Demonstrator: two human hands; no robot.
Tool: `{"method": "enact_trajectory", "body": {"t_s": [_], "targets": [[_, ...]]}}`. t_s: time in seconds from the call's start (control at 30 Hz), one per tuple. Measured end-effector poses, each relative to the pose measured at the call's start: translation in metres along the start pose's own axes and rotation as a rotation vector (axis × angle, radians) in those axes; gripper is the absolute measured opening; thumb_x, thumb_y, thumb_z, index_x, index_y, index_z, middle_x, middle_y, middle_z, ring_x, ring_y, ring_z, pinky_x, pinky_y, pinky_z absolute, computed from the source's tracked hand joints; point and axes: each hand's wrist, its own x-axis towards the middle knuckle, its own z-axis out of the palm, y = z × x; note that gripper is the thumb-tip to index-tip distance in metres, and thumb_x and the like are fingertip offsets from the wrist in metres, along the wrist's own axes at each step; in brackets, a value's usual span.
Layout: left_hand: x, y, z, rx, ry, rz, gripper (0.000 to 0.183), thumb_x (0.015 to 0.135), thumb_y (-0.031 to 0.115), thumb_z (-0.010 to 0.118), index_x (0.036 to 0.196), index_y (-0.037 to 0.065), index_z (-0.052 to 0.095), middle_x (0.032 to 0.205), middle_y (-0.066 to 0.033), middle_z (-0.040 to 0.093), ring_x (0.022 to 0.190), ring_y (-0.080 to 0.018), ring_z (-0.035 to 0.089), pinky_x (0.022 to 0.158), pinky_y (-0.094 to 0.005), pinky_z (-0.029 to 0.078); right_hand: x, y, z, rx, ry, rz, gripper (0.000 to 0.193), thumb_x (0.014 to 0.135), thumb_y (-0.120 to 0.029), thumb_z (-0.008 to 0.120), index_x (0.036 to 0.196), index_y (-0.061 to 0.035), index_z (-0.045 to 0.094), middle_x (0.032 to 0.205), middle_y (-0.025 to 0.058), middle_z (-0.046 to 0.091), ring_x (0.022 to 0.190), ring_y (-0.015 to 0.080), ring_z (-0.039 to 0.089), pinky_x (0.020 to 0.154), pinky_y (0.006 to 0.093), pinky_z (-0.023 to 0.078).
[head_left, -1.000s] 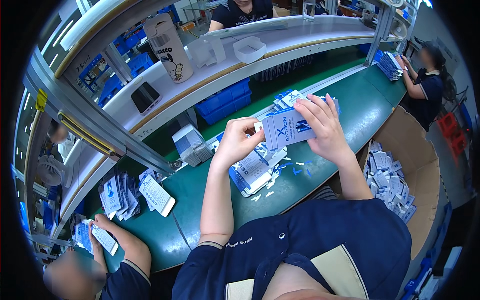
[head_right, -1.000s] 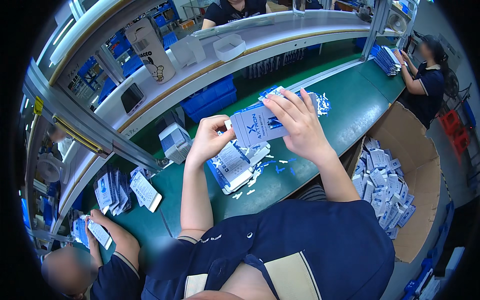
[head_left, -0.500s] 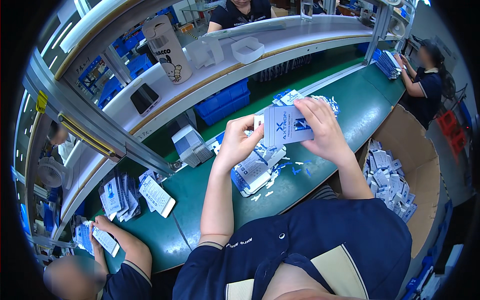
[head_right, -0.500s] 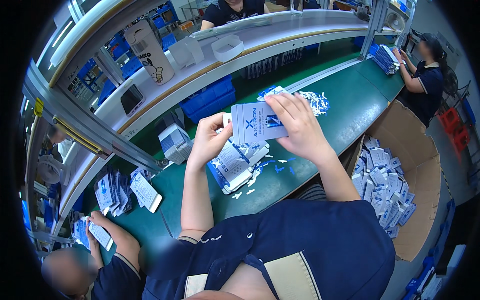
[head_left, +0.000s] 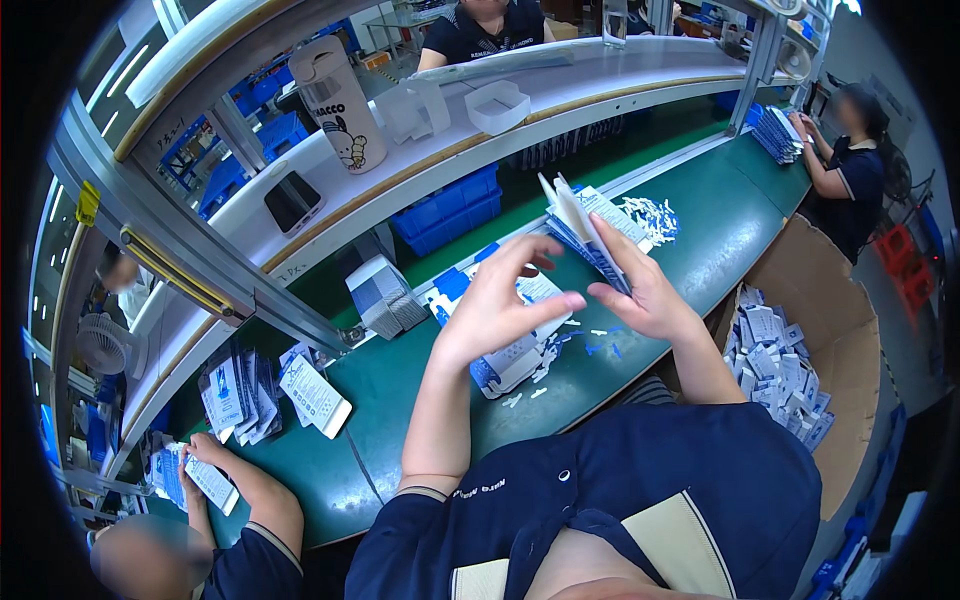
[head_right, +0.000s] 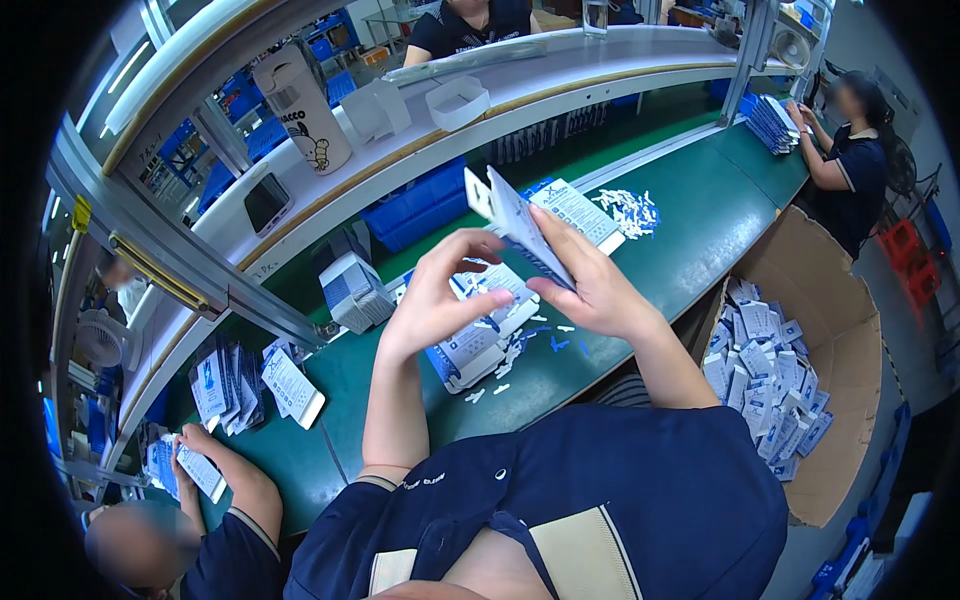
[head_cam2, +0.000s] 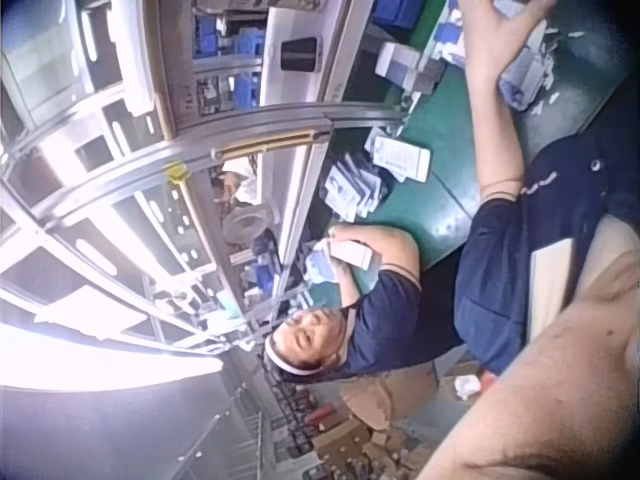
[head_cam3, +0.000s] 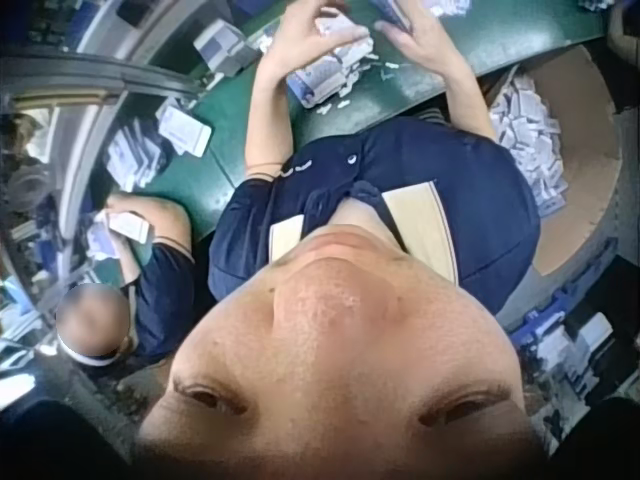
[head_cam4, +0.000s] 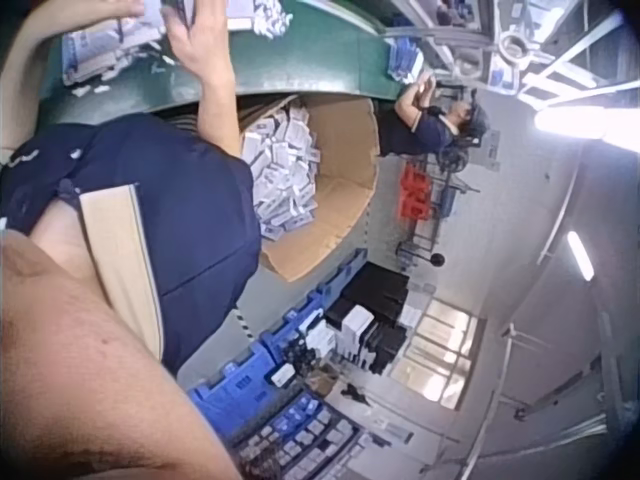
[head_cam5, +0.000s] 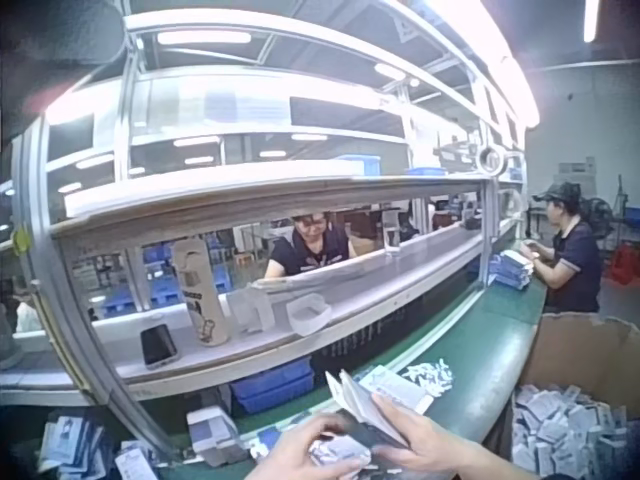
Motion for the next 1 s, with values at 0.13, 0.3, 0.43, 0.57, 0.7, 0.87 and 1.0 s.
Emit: {"method": "enact_trajectory", "body": {"t_s": [0.13,0.3,0.43,0.57,0.7,0.87,1.0], "targets": [[-0.018,0.045,-0.010,-0.214,-0.226,0.022,0.018,0.077,0.015,0.073,0.078,0.000,0.063,0.080,-0.0116,0.064,0.077,-0.0216,0.061,0.070,-0.0314,0.047,-0.001,0.005,-0.003,0.134,0.039,0.135,0.068,0.088,-0.013,0.061,0.146,-0.0023,0.026,0.141,0.0232,0.040,0.130,0.0369,0.041,0.107,0.0381,0.031],[-0.048,0.081,0.001,-1.250,-0.946,0.682,0.086,0.091,0.052,0.053,0.138,-0.016,0.028,0.132,-0.0394,0.037,0.122,-0.0536,0.041,0.095,-0.0612,0.037,-0.001,0.014,-0.006,0.095,0.041,0.111,0.068,0.087,-0.012,0.060,0.146,-0.0022,0.027,0.142,0.0233,0.039,0.131,0.0371,0.040,0.107,0.0385,0.031],[-0.051,0.084,-0.006,-1.324,-1.049,0.608,0.076,0.089,0.050,0.059,0.129,-0.013,0.043,0.133,-0.0436,0.029,0.124,-0.0568,0.036,0.098,-0.0589,0.035,-0.001,0.015,-0.003,0.072,0.033,0.121,0.071,0.086,-0.013,0.061,0.146,-0.0007,0.026,0.144,0.0233,0.038,0.132,0.0369,0.039,0.108,0.0389,0.029],[-0.058,0.087,-0.005,-1.495,-0.811,0.452,0.068,0.092,0.044,0.058,0.127,-0.012,0.043,0.125,-0.0345,0.044,0.116,-0.0463,0.047,0.093,-0.0542,0.039,-0.002,0.016,-0.003,0.071,0.019,0.127,0.073,0.083,-0.012,0.063,0.145,0.0021,0.027,0.144,0.0246,0.037,0.132,0.0370,0.039,0.109,0.0387,0.028],[-0.069,0.088,-0.007,-1.646,-0.781,0.310,0.043,0.089,0.018,0.065,0.119,-0.008,0.048,0.125,-0.0238,0.039,0.116,-0.0309,0.043,0.099,-0.0402,0.034,-0.001,0.015,-0.003,0.015,0.011,0.095,0.077,0.080,-0.015,0.066,0.144,0.0032,0.028,0.143,0.0249,0.038,0.133,0.0371,0.039,0.109,0.0389,0.028],[-0.069,0.083,-0.006,-1.686,-0.803,0.377,0.044,0.087,0.018,0.067,0.118,-0.009,0.049,0.128,-0.0238,0.037,0.117,-0.0301,0.043,0.100,-0.0401,0.033,0.000,0.017,-0.002,0.004,0.022,0.109,0.077,0.080,-0.017,0.067,0.144,0.0032,0.028,0.143,0.0247,0.038,0.132,0.0371,0.039,0.109,0.0394,0.029],[-0.078,0.093,-0.005,-1.775,-0.816,0.133,0.075,0.082,0.029,0.073,0.133,-0.009,0.034,0.139,-0.0235,0.026,0.127,-0.0331,0.037,0.107,-0.0439,0.028,0.002,0.015,0.000,-0.004,0.028,0.082,0.078,0.081,-0.019,0.068,0.144,0.0033,0.028,0.143,0.0247,0.038,0.132,0.0372,0.039,0.108,0.0399,0.030]]}}
